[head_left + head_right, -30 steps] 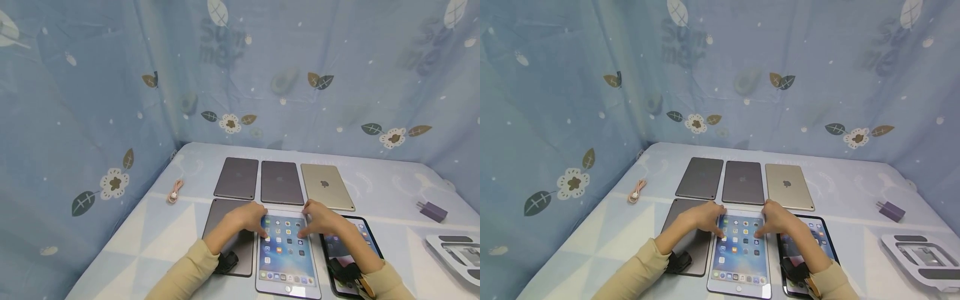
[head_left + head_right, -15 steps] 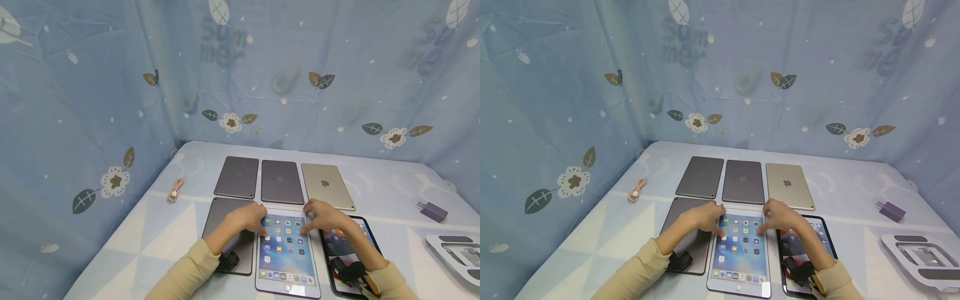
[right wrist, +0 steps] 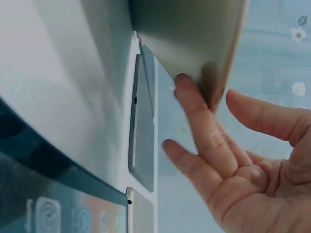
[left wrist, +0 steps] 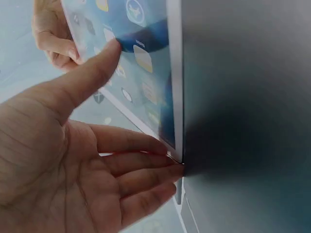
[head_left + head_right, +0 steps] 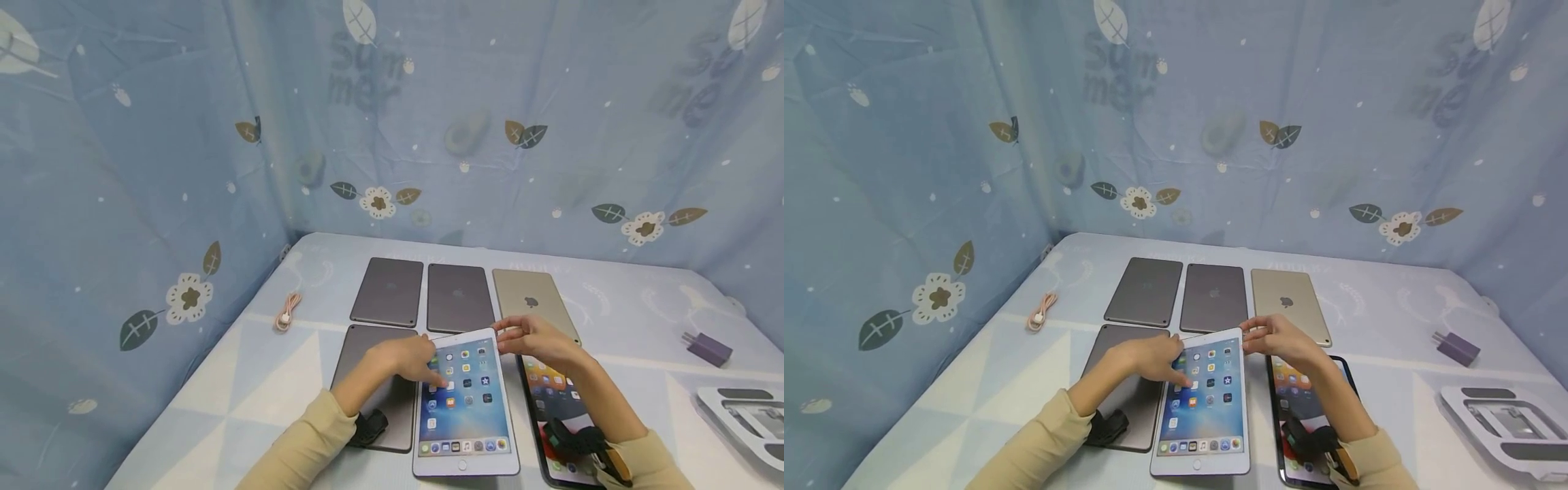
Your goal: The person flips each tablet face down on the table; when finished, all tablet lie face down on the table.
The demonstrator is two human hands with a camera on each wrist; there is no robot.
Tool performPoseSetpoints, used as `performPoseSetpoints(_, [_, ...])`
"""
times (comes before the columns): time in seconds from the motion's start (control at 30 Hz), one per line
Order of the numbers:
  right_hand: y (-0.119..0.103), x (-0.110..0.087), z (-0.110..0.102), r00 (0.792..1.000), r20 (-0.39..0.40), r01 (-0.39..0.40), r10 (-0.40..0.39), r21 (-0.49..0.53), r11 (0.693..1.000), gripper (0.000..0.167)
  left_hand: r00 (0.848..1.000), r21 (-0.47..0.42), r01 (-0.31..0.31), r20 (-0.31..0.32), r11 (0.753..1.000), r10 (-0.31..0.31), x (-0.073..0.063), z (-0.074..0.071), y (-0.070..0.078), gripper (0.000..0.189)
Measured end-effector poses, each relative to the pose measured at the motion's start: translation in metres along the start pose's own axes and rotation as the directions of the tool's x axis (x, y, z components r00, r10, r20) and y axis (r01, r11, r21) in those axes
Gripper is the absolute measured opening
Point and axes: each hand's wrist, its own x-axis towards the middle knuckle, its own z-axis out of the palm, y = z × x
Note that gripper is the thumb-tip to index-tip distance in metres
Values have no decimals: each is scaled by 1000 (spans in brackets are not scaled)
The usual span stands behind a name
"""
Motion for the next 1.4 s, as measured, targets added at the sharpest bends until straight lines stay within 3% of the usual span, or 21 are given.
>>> performPoseSetpoints(0.1, [-3,-1,2,999,7,45,-45,18,999,52,1000,-41,-21,1,999,21,-3,-2,7,57])
performPoseSetpoints(0.27, [-12,-2,5,997,-37,61,-62,-25,998,54,994,-130,-111,-35,985,108,-9,-8,17,81])
performPoseSetpoints(0.47, [-24,-9,5,989,-136,52,-62,-71,996,52,984,-247,-177,-76,953,163,-8,-11,16,79])
performPoseSetpoints(0.73, [-35,-18,-1,984,-143,99,-109,-78,992,49,968,-362,-247,-128,899,215,1,-4,16,84])
performPoseSetpoints(0.97, [-44,-23,-1,973,-186,112,-138,-145,983,46,950,-422,-310,-158,852,268,5,-1,16,82])
performPoseSetpoints(1.23, [-46,-22,4,964,-233,94,-126,-144,985,47,949,-471,-316,-161,823,272,7,0,15,81])
performPoseSetpoints(1.4, [-45,-18,9,971,-182,125,-155,-164,979,50,944,-507,-329,-194,797,266,6,-3,6,78])
